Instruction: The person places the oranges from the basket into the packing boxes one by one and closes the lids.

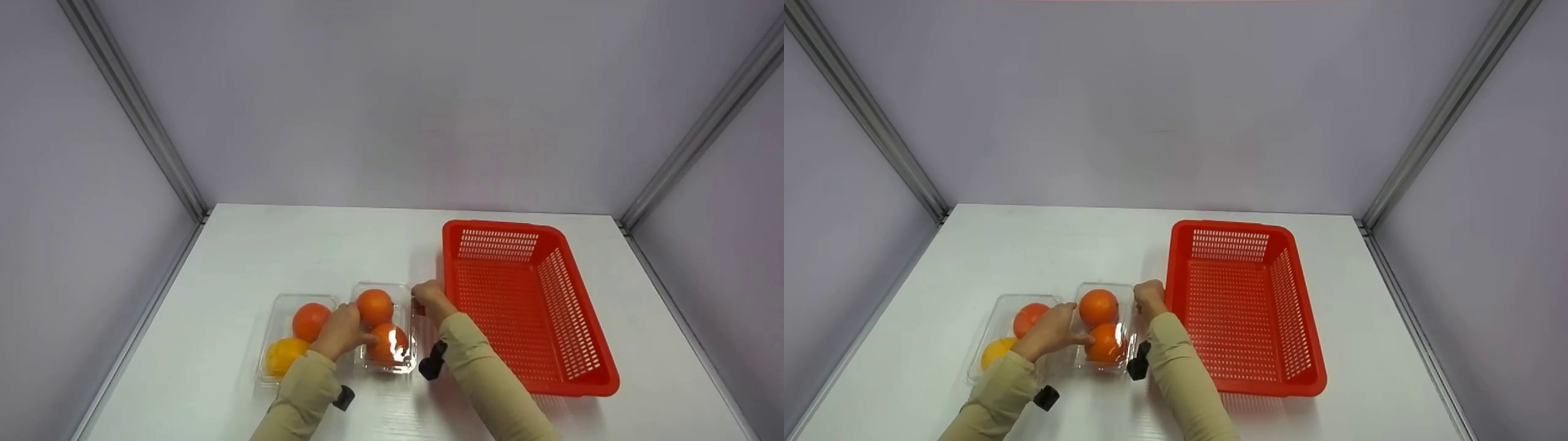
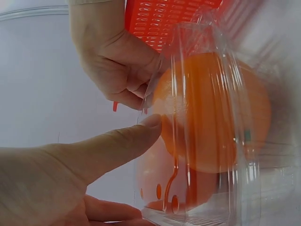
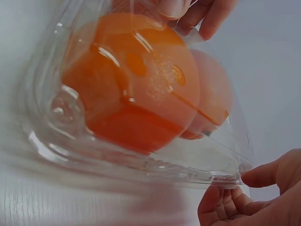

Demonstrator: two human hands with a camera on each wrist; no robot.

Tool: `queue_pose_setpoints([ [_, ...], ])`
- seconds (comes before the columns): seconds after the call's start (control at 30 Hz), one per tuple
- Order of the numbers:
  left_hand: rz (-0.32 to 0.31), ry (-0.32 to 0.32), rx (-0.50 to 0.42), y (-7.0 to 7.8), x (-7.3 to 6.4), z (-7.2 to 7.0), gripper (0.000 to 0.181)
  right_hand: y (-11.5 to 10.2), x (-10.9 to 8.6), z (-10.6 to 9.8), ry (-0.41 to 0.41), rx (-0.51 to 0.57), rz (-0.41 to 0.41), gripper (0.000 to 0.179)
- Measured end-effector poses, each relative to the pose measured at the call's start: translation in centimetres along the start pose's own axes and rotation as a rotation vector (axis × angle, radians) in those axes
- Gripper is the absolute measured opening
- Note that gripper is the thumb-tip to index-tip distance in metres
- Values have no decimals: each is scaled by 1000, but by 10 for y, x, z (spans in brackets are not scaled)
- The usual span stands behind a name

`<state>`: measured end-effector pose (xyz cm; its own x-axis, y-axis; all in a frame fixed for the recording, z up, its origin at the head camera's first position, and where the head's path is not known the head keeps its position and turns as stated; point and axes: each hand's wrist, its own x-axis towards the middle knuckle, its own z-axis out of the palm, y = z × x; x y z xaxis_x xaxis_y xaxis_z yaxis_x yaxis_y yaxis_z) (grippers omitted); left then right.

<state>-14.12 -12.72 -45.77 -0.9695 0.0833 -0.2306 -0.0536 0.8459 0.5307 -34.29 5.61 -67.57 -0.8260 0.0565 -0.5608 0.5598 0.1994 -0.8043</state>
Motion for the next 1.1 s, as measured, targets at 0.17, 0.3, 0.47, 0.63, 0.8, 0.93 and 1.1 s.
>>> queue_pose_setpoints([
  [0.17, -2, 7, 5, 1, -1, 0, 53, 32, 66, 5, -21, 48, 65, 16],
  [0.3, 9, 9, 15, 0, -1, 0, 50, 34, 71, 6, -16, 38, 83, 15],
  [0.47, 20, 8, 19, -1, -1, -1, 49, -1, -1, -1, 7, 15, 66, 15],
  [0.63, -12, -8, 15, -1, -1, -4, 47, -56, -113, -3, 39, -24, 37, 11],
  [0.8, -46, -22, 14, 1, 0, -8, 44, -95, -195, -4, 35, -104, 6, 25],
  [0.93, -60, -26, 26, 4, 3, -15, 46, -108, -216, -7, -26, -225, -83, 44],
  [1.1, 20, 41, 45, 15, 13, -32, 58, -127, -232, -16, -62, -344, -269, 46],
])
